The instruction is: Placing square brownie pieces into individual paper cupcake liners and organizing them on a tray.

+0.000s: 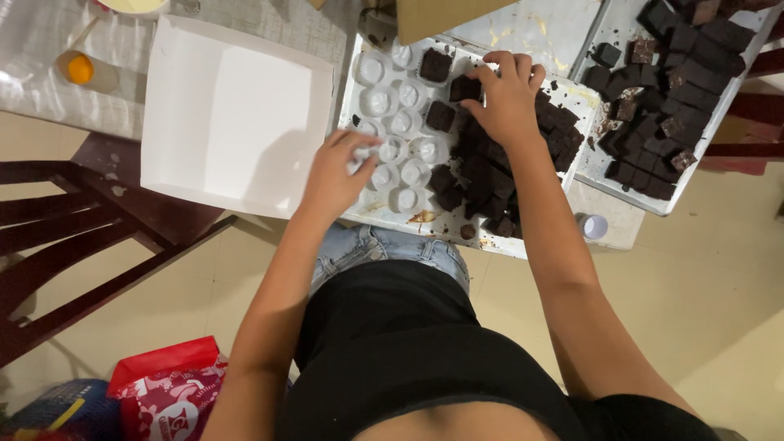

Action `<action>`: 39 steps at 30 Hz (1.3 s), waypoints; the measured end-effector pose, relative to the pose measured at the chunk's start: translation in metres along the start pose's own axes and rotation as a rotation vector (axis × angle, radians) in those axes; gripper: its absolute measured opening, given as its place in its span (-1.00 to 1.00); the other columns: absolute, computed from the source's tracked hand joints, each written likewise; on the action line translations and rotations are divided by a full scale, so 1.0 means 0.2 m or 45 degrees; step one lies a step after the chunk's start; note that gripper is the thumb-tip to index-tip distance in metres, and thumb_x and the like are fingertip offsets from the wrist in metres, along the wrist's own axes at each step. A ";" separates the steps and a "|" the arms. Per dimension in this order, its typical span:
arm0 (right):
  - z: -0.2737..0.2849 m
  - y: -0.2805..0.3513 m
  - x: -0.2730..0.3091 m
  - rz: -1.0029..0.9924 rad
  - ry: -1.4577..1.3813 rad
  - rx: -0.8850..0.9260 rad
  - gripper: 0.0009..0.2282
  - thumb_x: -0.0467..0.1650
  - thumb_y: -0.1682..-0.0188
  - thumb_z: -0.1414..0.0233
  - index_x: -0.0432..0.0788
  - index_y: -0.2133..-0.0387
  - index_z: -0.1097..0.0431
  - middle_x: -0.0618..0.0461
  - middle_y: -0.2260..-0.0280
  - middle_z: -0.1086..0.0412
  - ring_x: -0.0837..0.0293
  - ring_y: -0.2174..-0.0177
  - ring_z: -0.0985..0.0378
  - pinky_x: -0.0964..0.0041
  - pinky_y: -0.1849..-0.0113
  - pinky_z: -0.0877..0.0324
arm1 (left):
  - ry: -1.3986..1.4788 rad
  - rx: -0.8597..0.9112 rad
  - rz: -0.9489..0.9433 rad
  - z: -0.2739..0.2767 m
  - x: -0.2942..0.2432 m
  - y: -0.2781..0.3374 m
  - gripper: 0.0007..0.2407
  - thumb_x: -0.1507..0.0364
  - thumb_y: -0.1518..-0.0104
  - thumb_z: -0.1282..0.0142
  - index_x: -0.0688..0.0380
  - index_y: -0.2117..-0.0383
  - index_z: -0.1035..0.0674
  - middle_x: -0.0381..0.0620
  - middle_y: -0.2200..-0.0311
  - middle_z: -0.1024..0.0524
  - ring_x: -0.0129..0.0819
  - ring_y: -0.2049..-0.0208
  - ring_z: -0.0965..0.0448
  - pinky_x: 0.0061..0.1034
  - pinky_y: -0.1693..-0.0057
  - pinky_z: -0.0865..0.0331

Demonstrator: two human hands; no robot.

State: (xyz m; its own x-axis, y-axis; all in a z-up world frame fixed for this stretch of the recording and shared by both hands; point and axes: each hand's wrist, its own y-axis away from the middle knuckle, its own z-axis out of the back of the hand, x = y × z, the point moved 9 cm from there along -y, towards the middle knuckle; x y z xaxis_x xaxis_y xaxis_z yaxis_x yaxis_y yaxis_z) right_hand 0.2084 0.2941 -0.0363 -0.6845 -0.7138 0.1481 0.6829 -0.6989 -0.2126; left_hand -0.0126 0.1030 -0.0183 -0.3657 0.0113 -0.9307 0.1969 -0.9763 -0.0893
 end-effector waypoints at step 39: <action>0.01 -0.05 -0.14 0.055 -0.106 0.103 -0.62 -0.39 0.26 -0.37 -0.07 0.15 -0.47 0.07 0.03 -0.36 -0.10 -0.05 -0.27 -0.24 -0.11 0.00 | -0.837 0.165 0.552 -0.77 0.22 -0.81 -0.78 0.41 0.06 -0.33 0.14 0.28 -0.66 0.07 0.23 -0.64 0.02 0.14 -0.65 -0.16 0.11 -0.53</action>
State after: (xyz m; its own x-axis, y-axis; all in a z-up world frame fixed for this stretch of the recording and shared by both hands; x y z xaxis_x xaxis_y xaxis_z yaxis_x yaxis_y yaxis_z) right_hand 0.2214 0.3201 -0.0369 -0.6329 -0.7420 0.2210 0.7318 -0.6665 -0.1422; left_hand 0.0791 0.2951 -0.0983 -0.7506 -0.4652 -0.4693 0.3517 -0.8825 0.3123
